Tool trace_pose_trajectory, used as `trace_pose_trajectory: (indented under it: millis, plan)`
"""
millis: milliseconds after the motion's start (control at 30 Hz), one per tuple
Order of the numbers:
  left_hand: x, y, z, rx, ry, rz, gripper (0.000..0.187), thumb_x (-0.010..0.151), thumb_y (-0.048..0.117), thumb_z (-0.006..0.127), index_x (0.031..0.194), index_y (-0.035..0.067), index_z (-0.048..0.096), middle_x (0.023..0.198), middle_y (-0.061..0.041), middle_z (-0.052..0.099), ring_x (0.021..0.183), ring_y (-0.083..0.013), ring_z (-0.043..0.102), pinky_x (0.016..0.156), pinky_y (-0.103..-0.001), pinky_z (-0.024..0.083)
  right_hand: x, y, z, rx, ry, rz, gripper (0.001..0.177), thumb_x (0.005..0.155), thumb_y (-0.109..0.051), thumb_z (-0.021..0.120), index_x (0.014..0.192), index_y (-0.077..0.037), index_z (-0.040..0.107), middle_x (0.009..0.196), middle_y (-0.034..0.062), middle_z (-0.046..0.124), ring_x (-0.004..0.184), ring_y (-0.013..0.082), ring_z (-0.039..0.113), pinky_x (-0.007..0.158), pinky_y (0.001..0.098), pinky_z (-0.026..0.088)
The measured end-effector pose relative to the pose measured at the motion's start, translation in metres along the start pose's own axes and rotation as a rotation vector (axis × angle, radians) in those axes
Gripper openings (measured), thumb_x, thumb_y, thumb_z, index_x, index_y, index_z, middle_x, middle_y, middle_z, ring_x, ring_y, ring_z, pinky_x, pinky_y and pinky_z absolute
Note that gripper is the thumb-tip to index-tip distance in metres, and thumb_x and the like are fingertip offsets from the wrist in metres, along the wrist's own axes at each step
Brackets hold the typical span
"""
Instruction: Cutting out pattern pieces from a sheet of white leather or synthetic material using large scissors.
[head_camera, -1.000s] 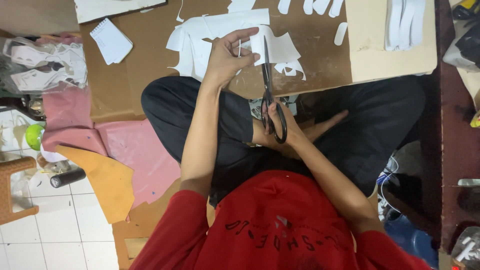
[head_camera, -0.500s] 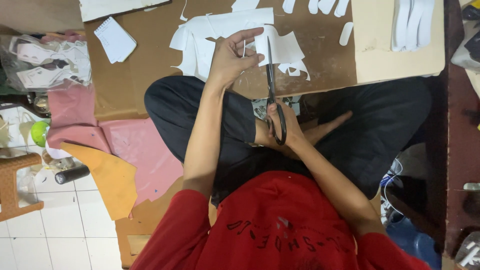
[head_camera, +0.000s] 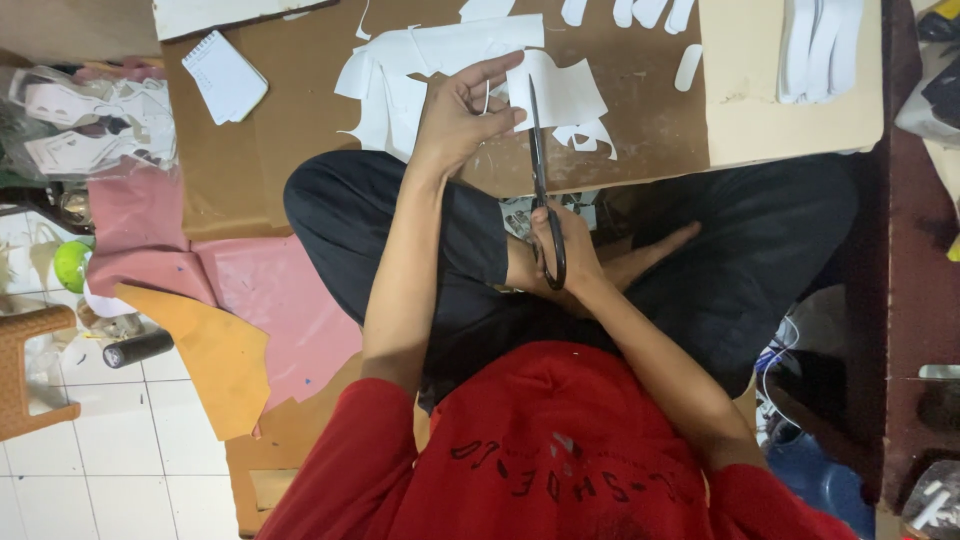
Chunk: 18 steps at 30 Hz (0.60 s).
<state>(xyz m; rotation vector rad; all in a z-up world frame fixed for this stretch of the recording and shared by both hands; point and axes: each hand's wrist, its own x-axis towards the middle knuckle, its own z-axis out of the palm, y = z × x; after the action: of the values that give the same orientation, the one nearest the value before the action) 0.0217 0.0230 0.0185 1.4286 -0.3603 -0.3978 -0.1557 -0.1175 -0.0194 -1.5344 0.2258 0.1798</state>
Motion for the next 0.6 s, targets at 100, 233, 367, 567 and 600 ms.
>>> trace_pose_trajectory:
  millis: [100,233,367,567,600]
  plan:
    - [-0.001,0.000,0.000,0.045,-0.018,0.002,0.066,0.079,-0.016,0.079,0.139,0.004,0.062,0.122,-0.024,0.072,0.074,-0.0090,0.060,0.067,-0.022,0.062,0.001,-0.002,-0.001,-0.056,-0.015,-0.030,0.065,0.095,-0.068,0.040,0.084,-0.004,0.053,0.053,0.0030,0.050,0.035,0.0146,0.049,0.037,0.0263,0.043]
    - [-0.003,-0.003,0.003,0.057,-0.044,-0.034,0.072,0.078,-0.018,0.077,0.143,0.008,0.059,0.124,-0.024,0.073,0.076,-0.0101,0.066,0.066,-0.020,0.060,0.013,0.004,-0.004,-0.024,-0.016,0.054,0.069,0.092,-0.071,0.039,0.085,-0.003,0.052,0.057,0.0058,0.052,0.037,0.0164,0.050,0.039,0.0281,0.044]
    - [-0.003,-0.006,0.003,-0.005,-0.075,-0.045,0.070,0.080,-0.018,0.073,0.144,0.005,0.057,0.131,-0.023,0.069,0.081,-0.0099,0.065,0.070,-0.020,0.060,0.018,-0.003,-0.006,-0.021,-0.014,0.067,0.065,0.094,-0.066,0.039,0.091,-0.003,0.055,0.066,0.0070,0.054,0.043,0.0169,0.052,0.044,0.0292,0.045]
    - [-0.003,-0.009,0.002,-0.019,-0.069,-0.051,0.069,0.082,-0.019,0.072,0.145,0.006,0.057,0.120,-0.018,0.074,0.080,-0.0090,0.065,0.070,-0.021,0.062,0.017,-0.007,-0.006,0.093,0.004,0.089,0.053,0.098,-0.056,0.046,0.083,-0.006,0.054,0.066,0.0044,0.052,0.039,0.0141,0.047,0.039,0.0268,0.043]
    - [-0.003,-0.010,0.002,-0.034,-0.074,-0.047,0.069,0.082,-0.020,0.071,0.145,0.006,0.057,0.120,-0.018,0.073,0.080,-0.0090,0.065,0.071,-0.022,0.062,0.016,-0.008,-0.006,0.102,0.011,0.079,0.050,0.099,-0.052,0.047,0.082,-0.006,0.055,0.066,0.0042,0.053,0.038,0.0142,0.047,0.039,0.0267,0.042]
